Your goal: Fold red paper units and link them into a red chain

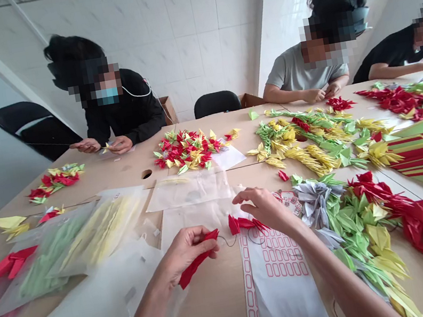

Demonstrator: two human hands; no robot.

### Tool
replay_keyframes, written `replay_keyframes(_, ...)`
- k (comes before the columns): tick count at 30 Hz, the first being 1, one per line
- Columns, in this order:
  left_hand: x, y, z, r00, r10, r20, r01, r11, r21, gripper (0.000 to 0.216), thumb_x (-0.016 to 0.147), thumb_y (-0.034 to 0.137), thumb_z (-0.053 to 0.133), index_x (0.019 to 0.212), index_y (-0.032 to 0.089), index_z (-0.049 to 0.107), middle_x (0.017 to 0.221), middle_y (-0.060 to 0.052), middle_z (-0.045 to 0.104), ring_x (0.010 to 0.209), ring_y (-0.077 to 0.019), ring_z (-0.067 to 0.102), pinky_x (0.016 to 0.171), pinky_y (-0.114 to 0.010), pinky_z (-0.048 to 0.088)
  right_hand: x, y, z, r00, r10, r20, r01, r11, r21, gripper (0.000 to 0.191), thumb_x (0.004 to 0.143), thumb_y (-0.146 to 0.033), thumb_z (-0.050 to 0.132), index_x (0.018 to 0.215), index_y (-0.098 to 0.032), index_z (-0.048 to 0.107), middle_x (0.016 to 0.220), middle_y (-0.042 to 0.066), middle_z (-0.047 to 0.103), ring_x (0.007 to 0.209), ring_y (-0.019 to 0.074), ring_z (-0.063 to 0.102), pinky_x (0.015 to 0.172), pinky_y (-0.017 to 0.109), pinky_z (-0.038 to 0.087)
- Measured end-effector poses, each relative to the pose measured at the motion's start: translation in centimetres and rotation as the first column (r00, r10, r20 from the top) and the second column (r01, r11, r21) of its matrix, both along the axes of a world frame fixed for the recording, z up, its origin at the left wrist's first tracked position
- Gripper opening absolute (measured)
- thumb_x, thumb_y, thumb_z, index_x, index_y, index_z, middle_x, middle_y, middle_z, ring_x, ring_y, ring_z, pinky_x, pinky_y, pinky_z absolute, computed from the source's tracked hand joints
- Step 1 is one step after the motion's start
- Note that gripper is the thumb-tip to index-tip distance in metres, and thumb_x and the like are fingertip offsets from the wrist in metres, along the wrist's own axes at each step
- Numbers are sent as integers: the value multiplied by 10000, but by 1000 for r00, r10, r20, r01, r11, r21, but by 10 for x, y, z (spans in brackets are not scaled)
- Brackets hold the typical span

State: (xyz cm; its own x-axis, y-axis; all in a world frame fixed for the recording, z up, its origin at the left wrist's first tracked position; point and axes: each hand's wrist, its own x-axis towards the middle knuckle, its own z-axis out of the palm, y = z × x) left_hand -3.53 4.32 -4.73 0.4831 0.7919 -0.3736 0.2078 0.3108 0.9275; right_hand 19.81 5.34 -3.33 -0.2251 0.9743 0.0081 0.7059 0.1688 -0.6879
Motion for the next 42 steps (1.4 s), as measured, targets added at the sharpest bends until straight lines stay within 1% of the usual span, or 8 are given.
replay_keyframes(4, -5, 2, -5, 986, -66, -152, 86, 988, 128, 162, 742, 309, 627, 774, 154, 592, 727, -23, 646, 701, -189, 641, 679, -275, 427, 6, 1, -11, 991, 44, 125, -37, 998, -60, 274, 763, -203, 574, 1019, -187, 669, 1017, 88, 669, 976, 251, 562, 841, 349, 398)
replay_keyframes(8, -7, 2, -7, 973, -99, -211, 131, 981, 145, 170, 762, 338, 592, 777, 171, 566, 740, -1, 625, 702, -185, 637, 647, -257, 416, -12, 0, -27, 994, 28, 108, -22, 998, -53, 306, 766, -240, 598, 1058, -171, 658, 1002, 108, 662, 1021, 258, 530, 865, 345, 389)
replay_keyframes(11, -7, 3, -7, 963, -110, -244, 149, 977, 149, 185, 766, 357, 577, 778, 173, 559, 729, 10, 610, 698, -182, 636, 624, -240, 404, -24, 2, -36, 998, -7, 64, 10, 998, -55, 217, 750, -236, 602, 929, -161, 697, 936, 101, 671, 995, 251, 537, 859, 334, 383)
replay_keyframes(18, -1, 1, -7, 949, -4, -315, 95, 956, 276, 187, 756, 352, 573, 717, 177, 521, 644, 48, 552, 593, -141, 597, 586, -221, 386, -18, 11, -44, 983, -116, -140, 93, 983, -160, 168, 711, -270, 611, 792, -153, 700, 677, 24, 669, 591, 137, 558, 561, 233, 388)
replay_keyframes(25, 10, -2, -15, 975, 131, -180, -89, 971, 224, 295, 693, 364, 658, 905, 185, 559, 772, 6, 641, 460, -83, 477, 473, -213, 394, -29, 4, -39, 923, -79, -376, -15, 971, -240, 214, 726, -352, 622, 761, -146, 670, 692, 25, 661, 630, 143, 560, 566, 232, 387)
replay_keyframes(30, 14, -1, -18, 981, 179, -81, -164, 973, 164, 255, 668, 265, 683, 872, 153, 580, 610, 31, 560, 478, -81, 456, 469, -196, 380, -39, -3, -31, 883, -60, -465, -87, 953, -289, 193, 725, -337, 636, 771, -150, 637, 643, 2, 605, 566, 114, 498, 526, 226, 349)
replay_keyframes(38, 8, 1, -8, 978, 209, 27, -210, 976, 62, 192, 676, 223, 677, 807, 126, 575, 635, 34, 529, 483, -53, 423, 459, -181, 350, -35, -2, -35, 838, 59, -542, -220, 946, -237, 500, 633, -286, 759, 1077, -211, 541, 1007, 44, 630, 983, 204, 547, 887, 349, 385)
replay_keyframes(42, 6, 3, -9, 978, 200, 66, -202, 979, 25, 239, 683, 216, 673, 879, 135, 564, 683, 33, 558, 463, -40, 422, 463, -181, 341, -39, -5, -30, 788, 108, -606, -329, 906, -266, 283, 736, -317, 673, 970, -175, 598, 852, 34, 630, 748, 143, 556, 670, 268, 434)
